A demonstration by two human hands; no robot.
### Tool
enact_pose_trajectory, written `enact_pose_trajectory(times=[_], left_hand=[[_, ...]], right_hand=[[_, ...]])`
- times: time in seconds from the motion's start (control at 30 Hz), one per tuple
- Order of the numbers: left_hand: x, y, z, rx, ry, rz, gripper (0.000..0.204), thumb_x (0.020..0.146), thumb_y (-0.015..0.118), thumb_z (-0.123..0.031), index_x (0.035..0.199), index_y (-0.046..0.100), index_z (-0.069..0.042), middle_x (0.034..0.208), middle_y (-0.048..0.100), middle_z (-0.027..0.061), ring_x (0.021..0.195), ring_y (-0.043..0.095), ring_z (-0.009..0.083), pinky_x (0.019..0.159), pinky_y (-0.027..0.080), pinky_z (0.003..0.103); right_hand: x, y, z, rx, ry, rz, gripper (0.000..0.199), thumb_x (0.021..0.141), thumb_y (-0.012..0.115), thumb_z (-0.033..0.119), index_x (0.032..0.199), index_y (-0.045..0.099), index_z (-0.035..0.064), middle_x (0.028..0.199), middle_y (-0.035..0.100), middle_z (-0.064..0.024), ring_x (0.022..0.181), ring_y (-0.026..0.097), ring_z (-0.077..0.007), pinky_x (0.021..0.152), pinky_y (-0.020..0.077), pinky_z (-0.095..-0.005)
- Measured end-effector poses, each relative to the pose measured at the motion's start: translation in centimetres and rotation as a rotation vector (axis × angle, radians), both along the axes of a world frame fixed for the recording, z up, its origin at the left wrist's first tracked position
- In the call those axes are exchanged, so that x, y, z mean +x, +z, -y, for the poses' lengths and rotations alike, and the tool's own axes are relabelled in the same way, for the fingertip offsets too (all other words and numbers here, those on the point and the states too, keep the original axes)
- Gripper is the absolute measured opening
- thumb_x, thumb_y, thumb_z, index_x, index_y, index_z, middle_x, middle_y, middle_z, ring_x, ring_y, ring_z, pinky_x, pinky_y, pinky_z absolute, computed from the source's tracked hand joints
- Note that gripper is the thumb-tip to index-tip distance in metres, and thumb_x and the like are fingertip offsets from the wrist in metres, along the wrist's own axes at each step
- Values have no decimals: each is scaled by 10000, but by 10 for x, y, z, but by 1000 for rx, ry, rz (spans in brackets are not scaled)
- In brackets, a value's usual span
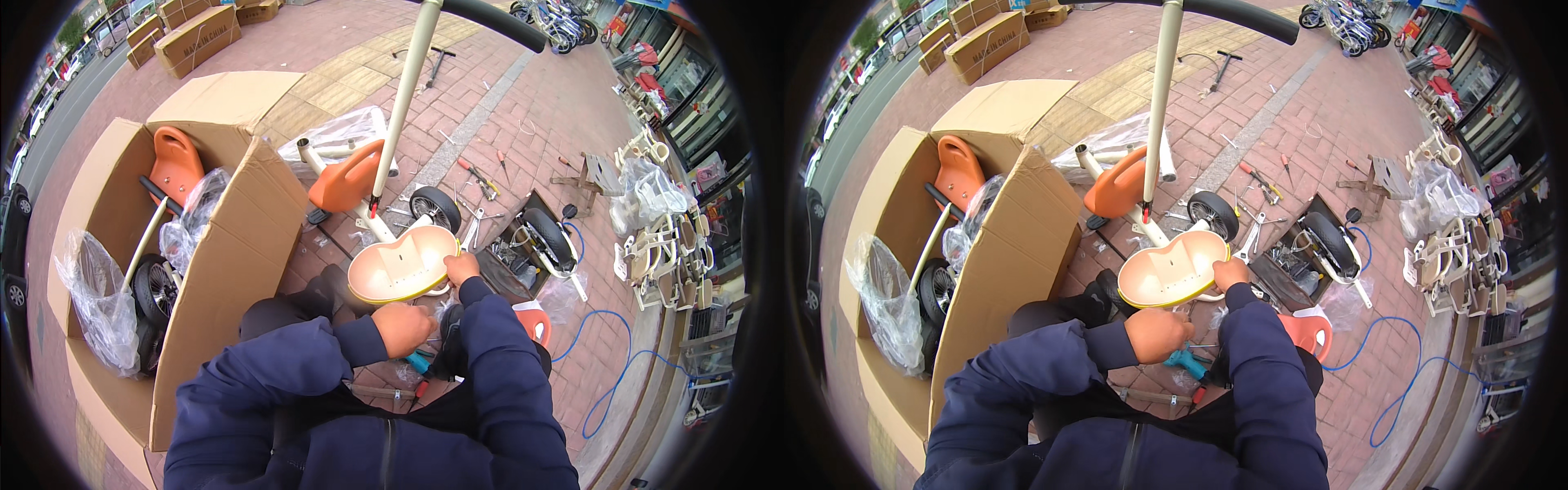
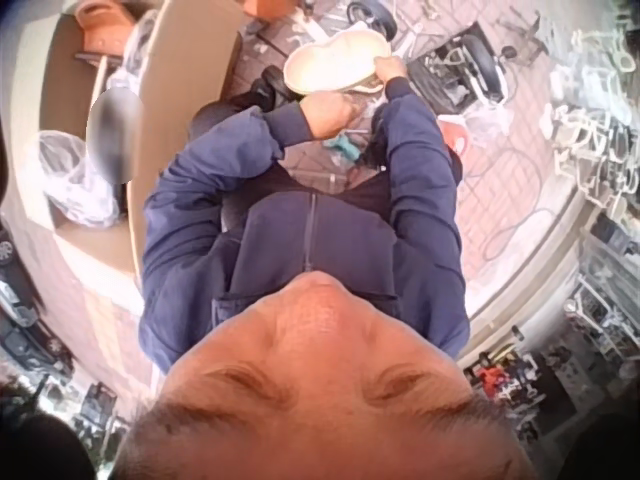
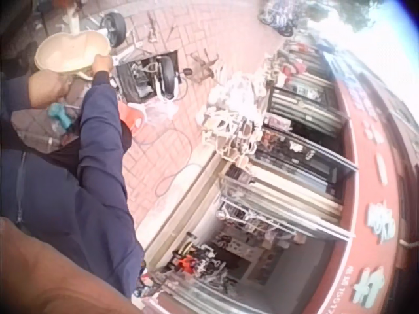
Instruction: The person assembles a child's tricycle by attaching wheels to the frame, securing the seat with a power drill, and applying a brand sticker to the frame. The person handles wheels, a seat, a frame, and a sticker during the process.
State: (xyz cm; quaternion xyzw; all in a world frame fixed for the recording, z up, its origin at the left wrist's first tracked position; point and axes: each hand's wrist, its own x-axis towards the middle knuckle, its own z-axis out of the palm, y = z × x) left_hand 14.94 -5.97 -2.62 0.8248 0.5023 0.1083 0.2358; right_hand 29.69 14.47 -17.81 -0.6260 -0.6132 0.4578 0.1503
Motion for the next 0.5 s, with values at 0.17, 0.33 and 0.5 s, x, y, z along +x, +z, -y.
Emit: enact_pose_trajectory(times=[0.17, 0.33, 0.5], left_hand=[[-2, -2, 2, 53, -55, 68, 134, 788, 665, -168, 882, 641, -75, 862, 622, 101, 710, 677, 274, 648, 539, 385], [-3, 9, 11, 110, 56, 199, 136, 820, 640, -215, 819, 613, -81, 773, 543, 65, 670, 610, 227, 680, 500, 334], [-10, 20, 13, 114, 178, 267, 183, 846, 661, -247, 794, 585, -88, 740, 497, 62, 649, 582, 223, 690, 475, 334]], right_hand=[[-32, -70, -57, 151, 57, 263, 399, 822, 628, 296, 933, 717, -78, 804, 701, -280, 757, 711, -390, 728, 560, -466], [-67, -99, -92, 28, 93, 115, 422, 875, 658, 359, 943, 704, -55, 741, 667, -191, 600, 638, -292, 575, 489, -408], [-90, -88, -92, -109, -126, 59, 481, 911, 670, 422, 986, 676, -53, 800, 671, -121, 504, 588, -205, 402, 448, -350]])
